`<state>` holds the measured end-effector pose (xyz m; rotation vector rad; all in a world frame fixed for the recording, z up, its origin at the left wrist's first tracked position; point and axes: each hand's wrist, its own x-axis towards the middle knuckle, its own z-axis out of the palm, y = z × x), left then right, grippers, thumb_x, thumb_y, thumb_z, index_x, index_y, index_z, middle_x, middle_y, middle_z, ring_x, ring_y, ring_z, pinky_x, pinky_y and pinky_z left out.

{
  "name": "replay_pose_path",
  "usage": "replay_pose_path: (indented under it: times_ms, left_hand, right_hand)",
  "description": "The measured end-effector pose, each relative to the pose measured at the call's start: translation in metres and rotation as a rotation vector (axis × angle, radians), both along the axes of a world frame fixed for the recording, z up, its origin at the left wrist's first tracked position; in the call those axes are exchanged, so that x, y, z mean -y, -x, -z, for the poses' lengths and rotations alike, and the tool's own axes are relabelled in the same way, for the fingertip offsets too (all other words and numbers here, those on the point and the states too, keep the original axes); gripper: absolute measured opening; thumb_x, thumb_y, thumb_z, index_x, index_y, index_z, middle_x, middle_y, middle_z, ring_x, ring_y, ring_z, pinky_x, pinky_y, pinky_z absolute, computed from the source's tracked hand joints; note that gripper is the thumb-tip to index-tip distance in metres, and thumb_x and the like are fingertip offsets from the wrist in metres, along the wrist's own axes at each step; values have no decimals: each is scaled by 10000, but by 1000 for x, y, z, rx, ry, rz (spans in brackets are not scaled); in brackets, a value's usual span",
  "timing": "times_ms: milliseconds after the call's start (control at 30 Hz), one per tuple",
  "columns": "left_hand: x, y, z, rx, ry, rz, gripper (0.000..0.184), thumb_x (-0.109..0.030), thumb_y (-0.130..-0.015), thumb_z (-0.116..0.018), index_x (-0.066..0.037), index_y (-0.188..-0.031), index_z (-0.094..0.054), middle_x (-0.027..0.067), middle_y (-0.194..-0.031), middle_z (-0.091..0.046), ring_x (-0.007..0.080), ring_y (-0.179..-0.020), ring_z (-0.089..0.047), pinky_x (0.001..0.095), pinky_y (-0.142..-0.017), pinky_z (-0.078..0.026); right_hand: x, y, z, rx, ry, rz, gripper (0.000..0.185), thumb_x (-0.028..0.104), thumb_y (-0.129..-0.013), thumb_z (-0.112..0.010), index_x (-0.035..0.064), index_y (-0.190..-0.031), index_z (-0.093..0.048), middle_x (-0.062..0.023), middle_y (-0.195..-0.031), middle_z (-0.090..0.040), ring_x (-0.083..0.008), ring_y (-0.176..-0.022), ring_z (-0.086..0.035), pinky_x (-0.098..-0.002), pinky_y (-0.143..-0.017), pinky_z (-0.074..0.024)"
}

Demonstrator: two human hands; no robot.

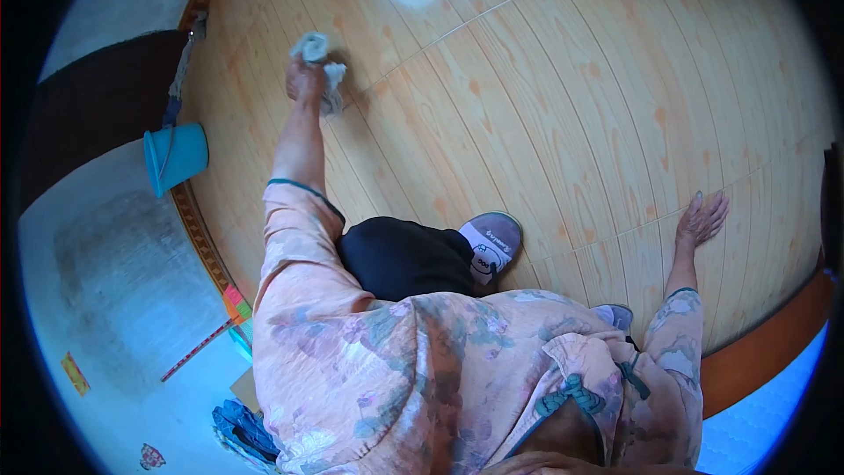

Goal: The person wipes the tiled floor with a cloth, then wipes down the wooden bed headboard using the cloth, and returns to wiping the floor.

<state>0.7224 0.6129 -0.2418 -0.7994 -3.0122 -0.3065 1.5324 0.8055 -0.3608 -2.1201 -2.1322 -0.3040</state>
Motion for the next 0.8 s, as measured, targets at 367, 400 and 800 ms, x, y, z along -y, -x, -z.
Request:
replay_pose_path:
  times_ms: [367,400,800]
  left_hand:
    - [-161,-253,31,126,-383,1231,443,-168,-810,-647,-82,-1228,-528,161,-1120,-554,327,-1047,-538,396,-879,-450]
    - [-164,-300,35,191,-330,1438,485,-150,-784,-660,-91,-1244,-520,164,-1134,-558,329,-1068,-529,412,-870,-459]
    - [-165,-456,52,161,-101,1946,408,-242,-792,-573,-203,-1196,-531,99,-1329,-448,304,-1215,-440,456,-784,-471]
  right_hand:
    - [1,7,-10,2,11,25,621,416,-913,-488,104,-1423,-318,-122,-1487,-279,-295,-1383,-226,-471,-1115,-181]
    - [1,8,-11,5,24,35,621,409,-912,-492,103,-1423,-317,-122,-1488,-278,-296,-1384,-224,-471,-1115,-181]
    - [0,11,-19,-12,61,41,640,394,-897,-504,74,-1416,-310,-150,-1482,-274,-321,-1379,-223,-469,-1121,-170]
